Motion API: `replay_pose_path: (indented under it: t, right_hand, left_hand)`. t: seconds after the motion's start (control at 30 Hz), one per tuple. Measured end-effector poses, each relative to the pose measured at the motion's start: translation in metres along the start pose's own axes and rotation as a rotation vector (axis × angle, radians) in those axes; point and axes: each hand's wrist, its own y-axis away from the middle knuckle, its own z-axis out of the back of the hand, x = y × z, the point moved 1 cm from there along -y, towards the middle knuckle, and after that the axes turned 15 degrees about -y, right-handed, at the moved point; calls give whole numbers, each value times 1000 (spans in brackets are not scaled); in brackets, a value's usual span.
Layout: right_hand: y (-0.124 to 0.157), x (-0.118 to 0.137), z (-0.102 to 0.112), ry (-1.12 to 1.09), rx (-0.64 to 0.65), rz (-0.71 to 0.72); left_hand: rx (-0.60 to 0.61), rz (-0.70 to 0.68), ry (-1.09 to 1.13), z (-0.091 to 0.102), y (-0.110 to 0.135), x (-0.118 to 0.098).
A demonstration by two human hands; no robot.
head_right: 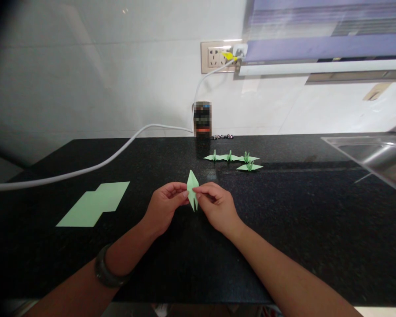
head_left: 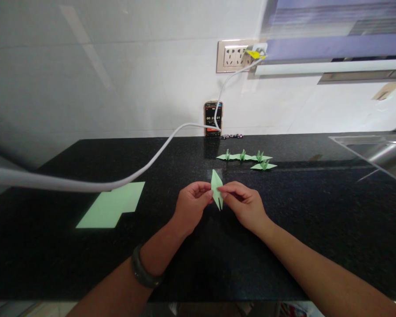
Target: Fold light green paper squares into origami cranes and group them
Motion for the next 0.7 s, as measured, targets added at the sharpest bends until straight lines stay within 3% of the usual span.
replay_pose_path:
  t: [0.1, 0.23, 0.4, 0.7]
  right_hand:
    - [0, -4, -1, -170, -36, -173]
    - [-2, -7, -2, -404, -92, -281]
    - [-4, -9, 2, -444, -33, -430]
    - [-4, -13, 6, -525, -56, -464]
  left_hand:
    - [-3, 5, 24, 0, 0, 1]
    - [-3, -79, -65, 1, 0, 3]
    - [-30, -208, -171, 2, 2, 3]
    - [88, -23, -65, 2, 2, 2]
